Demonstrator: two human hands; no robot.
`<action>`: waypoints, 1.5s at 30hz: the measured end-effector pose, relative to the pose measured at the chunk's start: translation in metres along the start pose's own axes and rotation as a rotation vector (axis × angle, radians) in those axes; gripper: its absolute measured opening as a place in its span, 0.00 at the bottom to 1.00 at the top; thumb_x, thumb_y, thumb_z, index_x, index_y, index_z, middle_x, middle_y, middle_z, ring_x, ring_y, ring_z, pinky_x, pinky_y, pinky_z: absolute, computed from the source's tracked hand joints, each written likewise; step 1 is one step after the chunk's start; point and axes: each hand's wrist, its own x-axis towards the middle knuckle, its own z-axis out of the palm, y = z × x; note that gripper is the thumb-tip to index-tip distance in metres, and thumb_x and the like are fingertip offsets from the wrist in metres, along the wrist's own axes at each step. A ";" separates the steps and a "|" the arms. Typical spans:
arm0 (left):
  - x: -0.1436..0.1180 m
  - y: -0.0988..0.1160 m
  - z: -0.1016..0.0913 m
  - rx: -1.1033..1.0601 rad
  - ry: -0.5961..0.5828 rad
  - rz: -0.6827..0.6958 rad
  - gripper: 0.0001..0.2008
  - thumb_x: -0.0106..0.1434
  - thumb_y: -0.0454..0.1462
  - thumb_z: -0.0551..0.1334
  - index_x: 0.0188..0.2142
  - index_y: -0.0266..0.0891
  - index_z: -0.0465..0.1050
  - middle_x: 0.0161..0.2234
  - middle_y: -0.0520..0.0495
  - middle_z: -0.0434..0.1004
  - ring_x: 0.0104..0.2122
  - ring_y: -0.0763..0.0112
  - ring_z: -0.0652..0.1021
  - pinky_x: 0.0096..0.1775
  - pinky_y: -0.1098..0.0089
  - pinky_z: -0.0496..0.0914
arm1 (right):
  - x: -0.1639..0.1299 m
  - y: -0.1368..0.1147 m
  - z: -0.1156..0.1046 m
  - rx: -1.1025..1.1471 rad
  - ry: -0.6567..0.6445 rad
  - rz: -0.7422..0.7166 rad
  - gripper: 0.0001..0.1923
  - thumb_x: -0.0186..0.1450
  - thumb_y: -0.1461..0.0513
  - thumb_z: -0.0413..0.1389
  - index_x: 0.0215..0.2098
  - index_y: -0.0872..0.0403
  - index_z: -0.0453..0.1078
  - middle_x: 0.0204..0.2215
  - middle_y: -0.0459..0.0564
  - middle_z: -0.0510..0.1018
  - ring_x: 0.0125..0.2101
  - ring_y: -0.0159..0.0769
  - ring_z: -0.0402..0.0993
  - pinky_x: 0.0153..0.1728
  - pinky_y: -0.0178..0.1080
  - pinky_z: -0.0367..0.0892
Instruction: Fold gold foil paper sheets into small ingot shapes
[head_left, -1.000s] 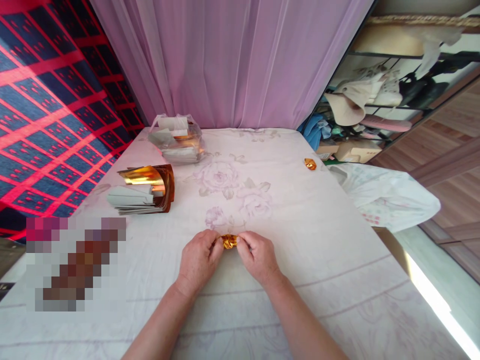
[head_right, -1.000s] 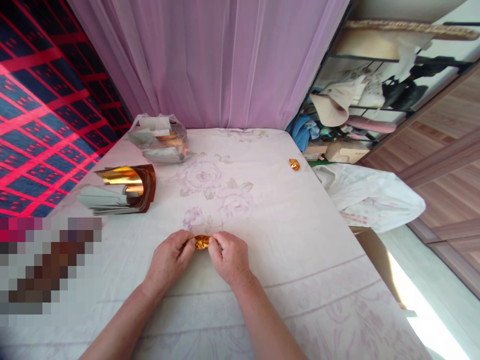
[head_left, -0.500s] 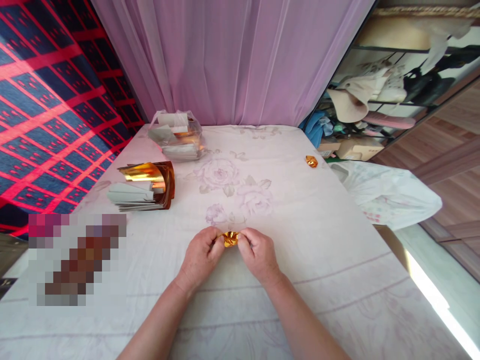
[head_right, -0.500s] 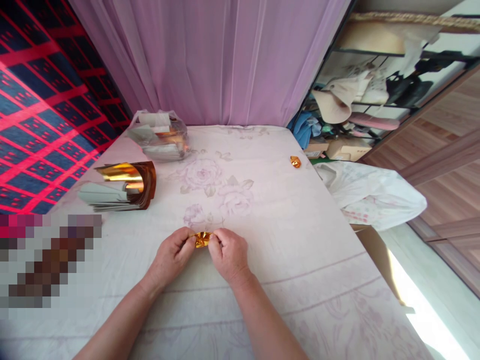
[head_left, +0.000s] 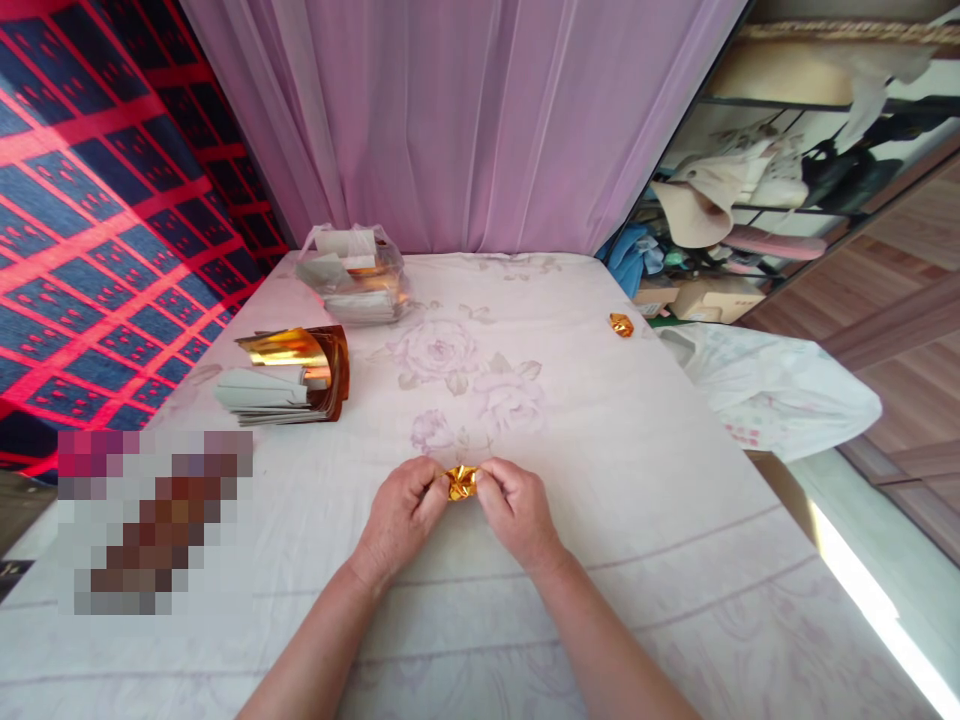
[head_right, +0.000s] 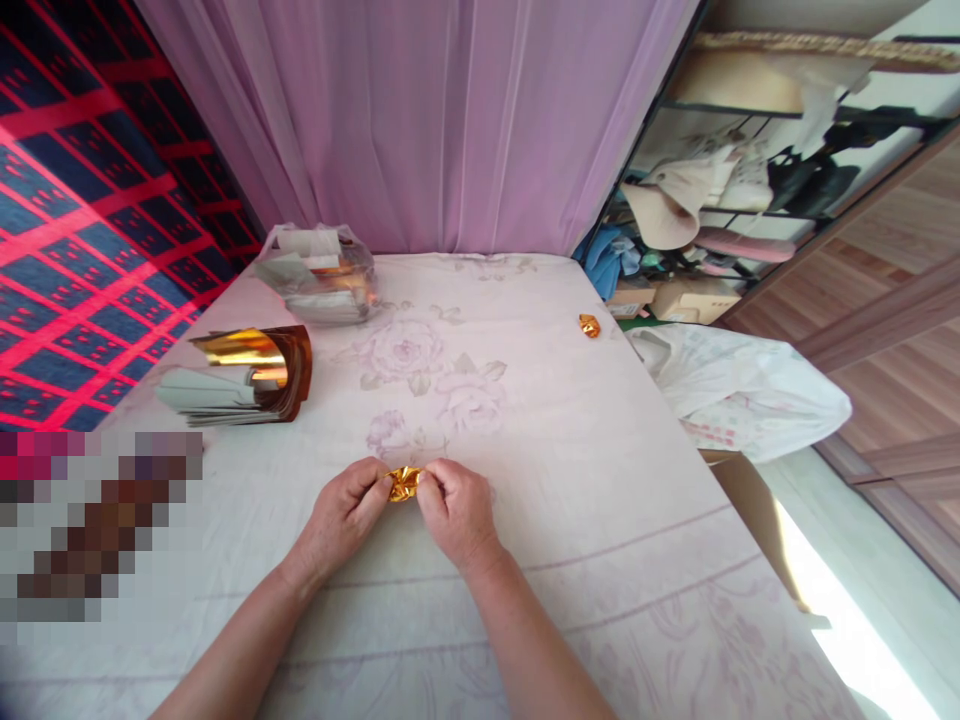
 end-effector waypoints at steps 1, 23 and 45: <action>0.000 0.000 0.000 -0.034 -0.009 -0.001 0.15 0.64 0.39 0.50 0.22 0.40 0.62 0.22 0.53 0.66 0.25 0.73 0.68 0.30 0.72 0.62 | 0.000 0.000 0.000 -0.011 0.000 -0.004 0.15 0.65 0.60 0.45 0.20 0.52 0.60 0.17 0.43 0.66 0.21 0.29 0.63 0.24 0.32 0.56; -0.001 0.002 0.002 -0.058 -0.006 -0.069 0.15 0.63 0.40 0.49 0.21 0.40 0.60 0.22 0.53 0.64 0.25 0.73 0.66 0.29 0.72 0.61 | 0.001 -0.003 -0.002 0.137 0.005 0.063 0.15 0.63 0.58 0.47 0.20 0.52 0.62 0.17 0.42 0.64 0.21 0.29 0.61 0.24 0.32 0.56; -0.002 0.002 0.003 -0.310 -0.017 -0.127 0.16 0.64 0.45 0.51 0.23 0.40 0.59 0.22 0.54 0.61 0.25 0.74 0.64 0.29 0.74 0.62 | 0.001 -0.005 -0.005 0.269 -0.079 0.102 0.16 0.64 0.56 0.48 0.21 0.53 0.65 0.17 0.42 0.66 0.20 0.29 0.61 0.23 0.31 0.57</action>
